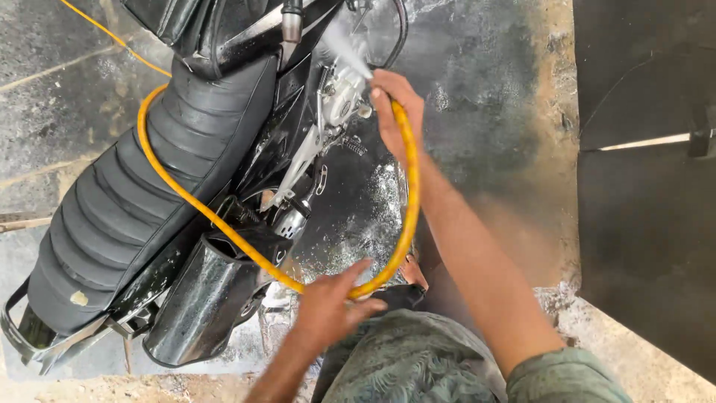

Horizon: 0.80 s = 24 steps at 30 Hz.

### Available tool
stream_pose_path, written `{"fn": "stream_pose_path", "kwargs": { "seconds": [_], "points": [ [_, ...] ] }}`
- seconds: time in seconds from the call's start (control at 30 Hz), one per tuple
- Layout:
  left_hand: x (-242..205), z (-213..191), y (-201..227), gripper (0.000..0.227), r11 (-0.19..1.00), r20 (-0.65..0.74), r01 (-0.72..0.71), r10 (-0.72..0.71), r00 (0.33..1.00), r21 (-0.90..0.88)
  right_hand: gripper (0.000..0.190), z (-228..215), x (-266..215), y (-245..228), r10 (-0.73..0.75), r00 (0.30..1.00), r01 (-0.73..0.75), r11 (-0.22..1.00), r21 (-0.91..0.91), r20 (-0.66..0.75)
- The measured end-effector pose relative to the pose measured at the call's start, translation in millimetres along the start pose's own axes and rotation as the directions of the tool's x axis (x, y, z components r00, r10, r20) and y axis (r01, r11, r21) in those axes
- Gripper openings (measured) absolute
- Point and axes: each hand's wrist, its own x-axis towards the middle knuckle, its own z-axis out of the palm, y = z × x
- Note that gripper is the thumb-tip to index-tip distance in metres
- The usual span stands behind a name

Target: Washing a motorcycle with a water hose in an outdoor wash area.

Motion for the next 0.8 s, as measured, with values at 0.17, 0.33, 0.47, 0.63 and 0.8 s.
{"fn": "stream_pose_path", "kwargs": {
  "seconds": [0.17,0.33,0.47,0.63,0.8],
  "points": [
    [42,-6,51,0.061,0.941,-0.037,0.161,-0.179,0.983,-0.298,0.013,34,-34,-8,0.034,0.999,-0.031,0.996,-0.079,0.042],
    [47,-7,47,0.052,0.936,0.015,0.301,-0.303,0.953,-0.184,0.023,24,-32,-46,0.055,0.994,-0.012,0.913,-0.408,0.094],
    [61,1,71,0.051,0.924,0.104,0.352,-0.339,0.935,-0.149,0.019,8,-41,-31,0.187,0.979,-0.112,0.826,-0.553,0.080],
    [86,6,90,0.054,0.901,0.073,0.332,-0.325,0.943,-0.279,0.016,-1,-12,-26,0.141,0.988,-0.099,0.891,-0.443,0.063],
    [99,1,86,0.055,0.803,0.050,0.488,-0.503,0.863,-0.341,0.016,29,19,-20,0.102,0.986,-0.048,0.933,-0.358,0.134]
  ]
}}
